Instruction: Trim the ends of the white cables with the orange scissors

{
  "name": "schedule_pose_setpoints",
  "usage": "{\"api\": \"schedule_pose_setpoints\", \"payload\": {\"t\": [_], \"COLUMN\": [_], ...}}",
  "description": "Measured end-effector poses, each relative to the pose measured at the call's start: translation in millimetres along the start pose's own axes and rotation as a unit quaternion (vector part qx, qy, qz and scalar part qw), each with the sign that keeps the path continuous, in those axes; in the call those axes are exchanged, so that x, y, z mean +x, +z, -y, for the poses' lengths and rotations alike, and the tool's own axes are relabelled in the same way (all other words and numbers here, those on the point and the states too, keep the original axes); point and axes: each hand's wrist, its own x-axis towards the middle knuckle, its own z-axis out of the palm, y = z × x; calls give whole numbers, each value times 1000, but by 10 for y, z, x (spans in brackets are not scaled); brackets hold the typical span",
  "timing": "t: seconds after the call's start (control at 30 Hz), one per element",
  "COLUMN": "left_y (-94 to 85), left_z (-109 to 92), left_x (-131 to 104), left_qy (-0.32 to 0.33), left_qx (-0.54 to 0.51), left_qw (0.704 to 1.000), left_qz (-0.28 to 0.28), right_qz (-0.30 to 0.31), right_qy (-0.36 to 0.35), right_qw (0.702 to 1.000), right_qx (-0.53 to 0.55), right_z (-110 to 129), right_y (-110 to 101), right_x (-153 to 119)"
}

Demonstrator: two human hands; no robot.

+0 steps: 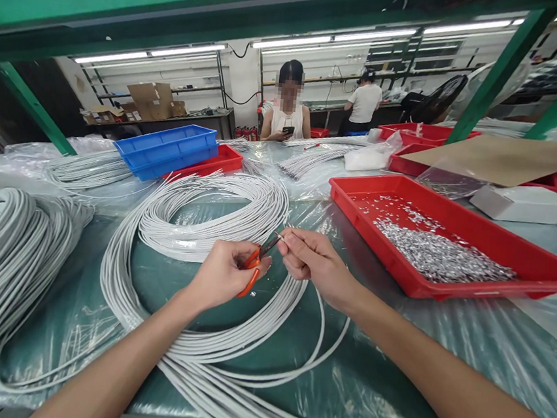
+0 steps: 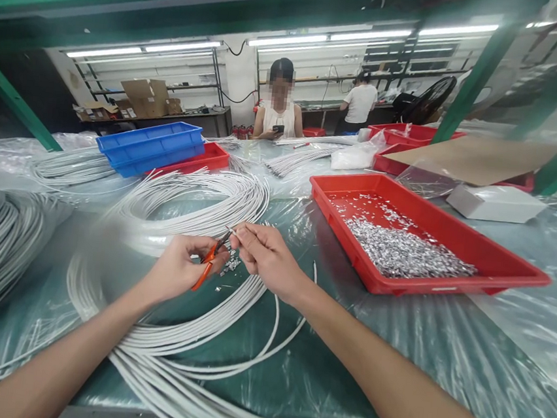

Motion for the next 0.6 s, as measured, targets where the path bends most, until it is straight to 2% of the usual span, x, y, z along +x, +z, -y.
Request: {"api": "schedule_pose_setpoints", "payload": {"t": [0.27, 0.43, 0.6], "left_y": [0, -9, -10], "left_z": [-46, -57, 14], "left_x": [-14, -15, -13], "left_qy": [-11, -1, -11], "left_qx": [-26, -21, -25], "left_qw": [999, 1000, 999], "left_qz": [17, 14, 32], "right_qz": [47, 58, 61], "right_qy": [56, 64, 46], "right_qw": [994, 992, 996], "right_qx": [86, 87, 36], "right_z": [-3, -5, 26], "right_y": [-6, -31, -73], "right_x": [-3, -6, -5]}}
